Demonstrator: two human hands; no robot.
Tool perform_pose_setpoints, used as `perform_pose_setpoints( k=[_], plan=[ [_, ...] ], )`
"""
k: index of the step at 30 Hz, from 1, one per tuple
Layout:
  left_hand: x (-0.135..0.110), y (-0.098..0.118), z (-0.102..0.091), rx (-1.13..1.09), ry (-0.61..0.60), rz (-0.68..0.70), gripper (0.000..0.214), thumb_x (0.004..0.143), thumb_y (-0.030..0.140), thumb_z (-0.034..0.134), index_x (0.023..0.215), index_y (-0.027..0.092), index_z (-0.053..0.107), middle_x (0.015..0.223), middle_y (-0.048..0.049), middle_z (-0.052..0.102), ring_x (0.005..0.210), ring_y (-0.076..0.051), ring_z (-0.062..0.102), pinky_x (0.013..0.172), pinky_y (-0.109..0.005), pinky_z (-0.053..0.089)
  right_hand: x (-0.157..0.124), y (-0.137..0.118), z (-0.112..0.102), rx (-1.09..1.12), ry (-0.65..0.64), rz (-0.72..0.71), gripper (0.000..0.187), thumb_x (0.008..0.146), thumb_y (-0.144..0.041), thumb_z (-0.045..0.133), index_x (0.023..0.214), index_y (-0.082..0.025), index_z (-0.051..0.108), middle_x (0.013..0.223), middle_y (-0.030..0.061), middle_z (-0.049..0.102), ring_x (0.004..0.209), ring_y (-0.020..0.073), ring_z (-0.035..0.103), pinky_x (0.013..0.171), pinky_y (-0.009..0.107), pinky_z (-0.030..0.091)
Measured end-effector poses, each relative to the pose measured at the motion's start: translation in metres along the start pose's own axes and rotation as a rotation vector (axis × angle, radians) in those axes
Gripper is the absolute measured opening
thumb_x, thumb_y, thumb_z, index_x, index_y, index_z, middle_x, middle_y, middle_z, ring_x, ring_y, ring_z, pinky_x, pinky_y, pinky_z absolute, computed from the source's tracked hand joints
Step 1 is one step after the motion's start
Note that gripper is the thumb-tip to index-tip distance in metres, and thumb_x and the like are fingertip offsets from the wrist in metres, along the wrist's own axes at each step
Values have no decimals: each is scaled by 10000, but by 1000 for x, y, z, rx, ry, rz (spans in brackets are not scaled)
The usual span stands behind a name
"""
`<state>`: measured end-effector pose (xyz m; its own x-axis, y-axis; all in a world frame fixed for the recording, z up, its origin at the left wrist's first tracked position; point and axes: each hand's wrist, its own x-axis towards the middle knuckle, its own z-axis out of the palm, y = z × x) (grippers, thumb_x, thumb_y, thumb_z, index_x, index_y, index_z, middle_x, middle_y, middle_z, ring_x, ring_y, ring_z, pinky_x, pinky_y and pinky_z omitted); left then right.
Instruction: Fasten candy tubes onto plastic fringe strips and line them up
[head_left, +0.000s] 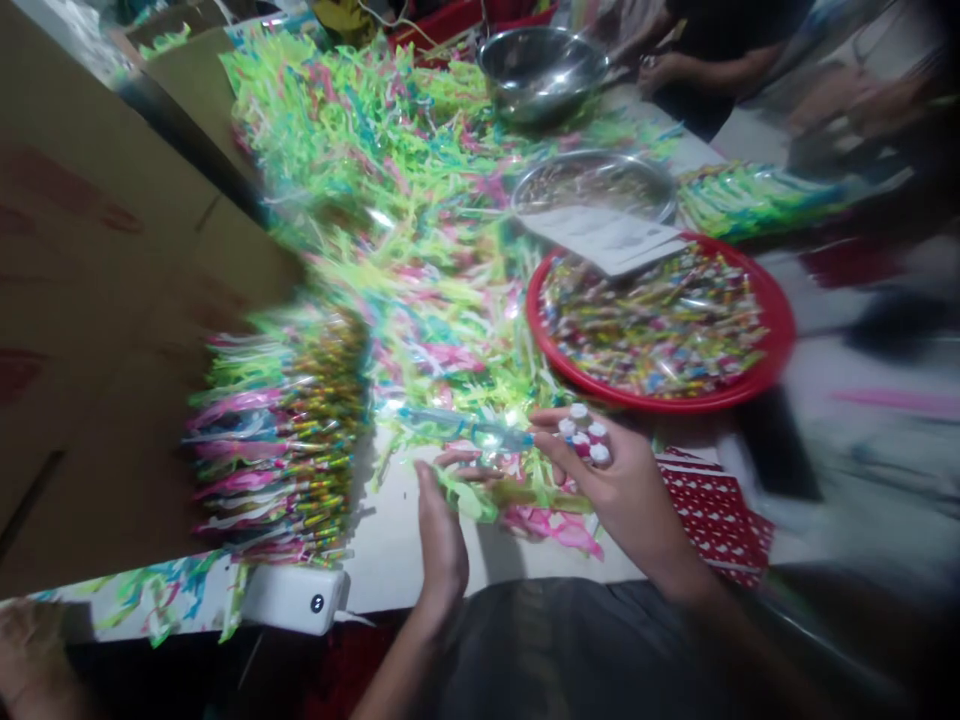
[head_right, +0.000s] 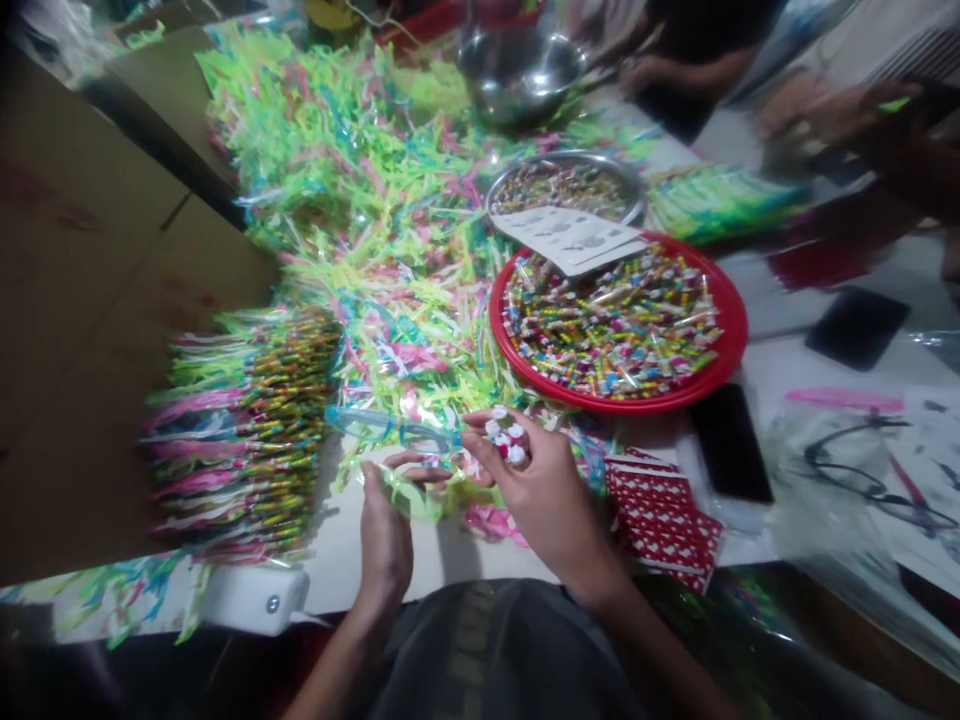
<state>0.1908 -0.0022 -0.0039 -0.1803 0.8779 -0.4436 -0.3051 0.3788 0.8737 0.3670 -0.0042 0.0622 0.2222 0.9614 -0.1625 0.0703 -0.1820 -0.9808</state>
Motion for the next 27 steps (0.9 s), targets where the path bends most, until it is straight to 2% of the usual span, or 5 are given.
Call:
perform_pose_setpoints(
  k=[5,9,16,20,27],
  plan=[
    [-11,22,-13,-113,-184,-112,576,872,640,739,1193,206,534,974,-91,752,703,-210,722,515,-255,514,7,11,-5,29,-9,25,323,918,-481,752,1058,-221,620,779,-23,655,567,119,584,515,229,464],
    [-35,43,-2,-76,-280,116,413,855,218,840,1185,222,591,1079,-36,720,852,-128,723,786,-226,579,3,11,1,9,18,30,361,917,-484,753,1080,-255,526,810,-34,646,582,112,578,538,222,477],
    [-37,73,25,126,-420,620,222,909,53,731,1024,240,701,1076,-15,679,1046,-143,682,905,-240,592,-11,-8,6,-18,-64,-19,222,906,-384,752,918,-242,581,725,-34,607,568,124,576,512,229,502],
    [-34,89,28,263,-554,728,300,902,-11,702,1070,237,678,1057,-27,719,1071,-181,695,1002,-329,564,-15,-12,-3,-248,-125,-195,53,905,-238,668,943,-212,641,731,-13,642,623,145,609,563,245,479],
    [-19,94,2,417,-706,763,325,872,12,748,1096,245,716,1071,-72,758,1064,-243,717,970,-393,567,-16,-12,-12,-295,-263,-447,247,872,-106,680,1091,-218,654,888,-2,737,839,176,726,736,240,527]
  ],
)
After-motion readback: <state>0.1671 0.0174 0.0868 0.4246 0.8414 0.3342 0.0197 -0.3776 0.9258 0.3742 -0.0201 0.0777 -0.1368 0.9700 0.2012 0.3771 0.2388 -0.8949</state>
